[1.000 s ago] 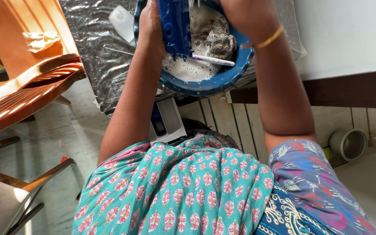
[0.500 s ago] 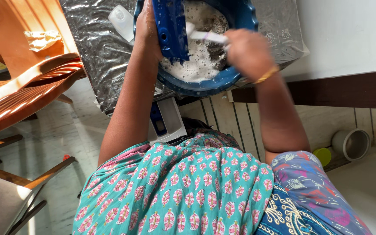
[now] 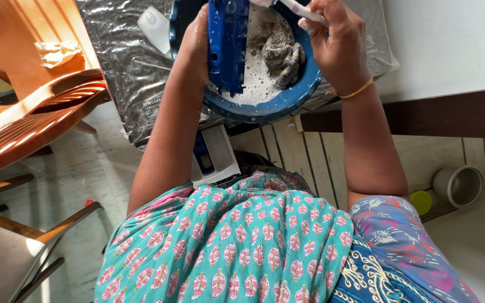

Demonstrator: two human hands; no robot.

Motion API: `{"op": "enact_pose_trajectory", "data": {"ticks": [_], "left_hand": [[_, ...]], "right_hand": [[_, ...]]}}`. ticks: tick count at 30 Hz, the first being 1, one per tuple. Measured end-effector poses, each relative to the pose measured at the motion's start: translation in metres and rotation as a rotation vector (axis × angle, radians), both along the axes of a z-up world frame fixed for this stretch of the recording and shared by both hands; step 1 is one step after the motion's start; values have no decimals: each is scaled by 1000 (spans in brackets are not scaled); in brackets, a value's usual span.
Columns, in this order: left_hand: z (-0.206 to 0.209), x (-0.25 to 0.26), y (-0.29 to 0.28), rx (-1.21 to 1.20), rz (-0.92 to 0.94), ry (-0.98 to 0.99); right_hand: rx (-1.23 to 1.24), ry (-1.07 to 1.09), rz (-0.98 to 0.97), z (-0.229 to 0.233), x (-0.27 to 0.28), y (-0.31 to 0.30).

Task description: The person scrubs a blue object and a cloth in a bowl of soapy water using a toothbrush.

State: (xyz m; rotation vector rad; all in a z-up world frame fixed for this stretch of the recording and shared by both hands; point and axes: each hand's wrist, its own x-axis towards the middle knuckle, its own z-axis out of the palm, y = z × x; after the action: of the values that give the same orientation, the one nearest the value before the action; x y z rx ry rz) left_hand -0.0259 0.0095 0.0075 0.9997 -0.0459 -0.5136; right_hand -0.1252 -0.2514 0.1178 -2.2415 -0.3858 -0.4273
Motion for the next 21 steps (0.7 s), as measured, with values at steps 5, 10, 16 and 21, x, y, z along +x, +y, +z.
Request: {"op": "enact_pose_trajectory", "data": {"ticks": [5,10,16,21], "left_hand": [[-2,3,-4,59,5,71],[-1,1,-4,98,8,120],[-5,3,-8,35,-37,65],[-8,3,-7,96,-44,-45]], "right_hand": [[-413,-339,-46,-16,11,9],[-453,-266,-58,-19,7,7],[-150,-235,87,-20,14,6],[-295,-113,-17,-13,9,2]]}}
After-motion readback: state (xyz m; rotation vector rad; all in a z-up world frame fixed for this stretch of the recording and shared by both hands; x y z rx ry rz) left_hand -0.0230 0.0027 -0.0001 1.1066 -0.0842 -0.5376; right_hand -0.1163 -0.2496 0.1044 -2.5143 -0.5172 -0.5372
